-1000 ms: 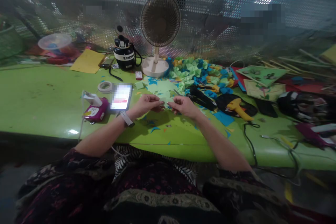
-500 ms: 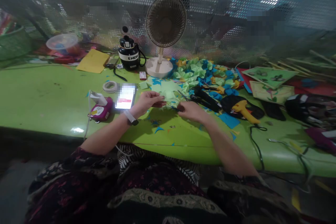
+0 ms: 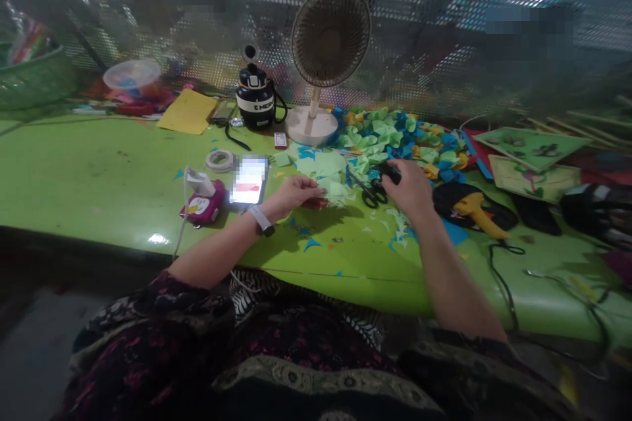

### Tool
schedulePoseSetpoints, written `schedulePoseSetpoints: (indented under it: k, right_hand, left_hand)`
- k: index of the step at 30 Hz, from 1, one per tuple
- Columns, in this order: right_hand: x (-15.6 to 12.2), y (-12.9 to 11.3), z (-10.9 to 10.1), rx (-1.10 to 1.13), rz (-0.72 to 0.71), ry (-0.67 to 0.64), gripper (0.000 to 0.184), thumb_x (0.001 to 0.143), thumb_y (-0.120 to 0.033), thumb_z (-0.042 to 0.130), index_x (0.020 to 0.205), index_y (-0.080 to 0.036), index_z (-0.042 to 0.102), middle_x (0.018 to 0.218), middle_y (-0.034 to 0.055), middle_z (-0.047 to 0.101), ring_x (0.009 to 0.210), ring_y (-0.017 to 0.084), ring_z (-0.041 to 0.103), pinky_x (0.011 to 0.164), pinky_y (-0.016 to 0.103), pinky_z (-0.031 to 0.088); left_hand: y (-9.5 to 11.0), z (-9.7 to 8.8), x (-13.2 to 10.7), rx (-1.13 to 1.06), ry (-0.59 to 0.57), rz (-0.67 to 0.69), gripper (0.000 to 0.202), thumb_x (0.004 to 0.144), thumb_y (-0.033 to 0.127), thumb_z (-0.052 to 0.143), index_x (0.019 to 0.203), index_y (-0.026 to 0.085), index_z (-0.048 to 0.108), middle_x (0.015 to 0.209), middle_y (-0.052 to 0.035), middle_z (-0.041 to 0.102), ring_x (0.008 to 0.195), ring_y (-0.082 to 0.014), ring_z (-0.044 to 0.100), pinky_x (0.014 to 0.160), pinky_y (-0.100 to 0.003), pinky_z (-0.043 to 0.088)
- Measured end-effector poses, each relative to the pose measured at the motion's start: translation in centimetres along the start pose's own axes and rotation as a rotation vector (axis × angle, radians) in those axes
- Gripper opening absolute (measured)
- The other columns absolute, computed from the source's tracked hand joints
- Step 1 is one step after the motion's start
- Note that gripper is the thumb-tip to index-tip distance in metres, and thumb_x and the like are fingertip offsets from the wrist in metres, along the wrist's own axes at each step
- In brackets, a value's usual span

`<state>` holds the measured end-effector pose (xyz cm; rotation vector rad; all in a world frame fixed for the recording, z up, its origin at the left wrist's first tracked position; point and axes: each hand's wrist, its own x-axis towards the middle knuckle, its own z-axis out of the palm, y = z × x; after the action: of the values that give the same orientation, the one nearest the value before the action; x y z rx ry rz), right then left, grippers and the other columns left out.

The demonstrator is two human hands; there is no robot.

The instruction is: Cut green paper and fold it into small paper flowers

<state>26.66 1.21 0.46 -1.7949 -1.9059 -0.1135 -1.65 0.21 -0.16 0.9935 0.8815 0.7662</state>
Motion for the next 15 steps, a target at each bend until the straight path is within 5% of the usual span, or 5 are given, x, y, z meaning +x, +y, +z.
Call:
schedulePoseSetpoints:
  k: [3, 8, 11, 15]
  right_hand:
    - [0.2, 1.9, -0.4, -0.214, 0.079, -0.162, 0.054, 0.079, -0.032, 0.064, 0.128, -0.011, 0.060, 0.124, 0.0228, 0.065, 0.115, 0.039, 0.060, 0.092, 0.048, 0.049]
    - [0.5, 3.9, -0.7, -0.289, 0.134, -0.287, 0.041, 0.079, -0.028, 0.065, 0.119, -0.016, 0.066, 0.107, 0.0163, 0.073, 0.097, 0.033, 0.067, 0.076, 0.038, 0.050]
    - [0.4, 3.7, -2.1, -0.239, 0.044, -0.331, 0.042, 0.077, -0.029, 0.069, 0.117, -0.017, 0.066, 0.111, 0.0151, 0.073, 0.101, 0.034, 0.066, 0.077, 0.039, 0.049]
    - [-0.6, 0.8, -4.0, 0.056, -0.206, -0.579, 0.033, 0.078, -0.032, 0.069, 0.109, -0.022, 0.067, 0.104, 0.0070, 0.074, 0.096, 0.028, 0.067, 0.078, 0.034, 0.048]
  left_hand:
    - [0.1, -0.3, 0.1, 0.019, 0.017, -0.014, 0.016, 0.081, 0.016, 0.077, 0.077, 0.012, 0.062, 0.071, -0.0068, 0.074, 0.066, -0.0134, 0.072, 0.076, -0.031, 0.060]
    - [0.2, -0.7, 0.3, 0.023, 0.050, -0.009, 0.019, 0.079, 0.018, 0.079, 0.073, 0.012, 0.062, 0.070, -0.0075, 0.074, 0.067, -0.0140, 0.073, 0.076, -0.030, 0.060]
    - [0.3, -1.0, 0.5, 0.011, 0.081, 0.001, 0.018, 0.080, 0.017, 0.078, 0.075, 0.012, 0.062, 0.071, -0.0071, 0.075, 0.066, -0.0132, 0.073, 0.075, -0.029, 0.060]
    - [0.4, -1.7, 0.7, 0.017, 0.102, 0.012, 0.019, 0.079, 0.018, 0.079, 0.074, 0.012, 0.062, 0.072, -0.0069, 0.075, 0.067, -0.0120, 0.072, 0.079, -0.029, 0.060]
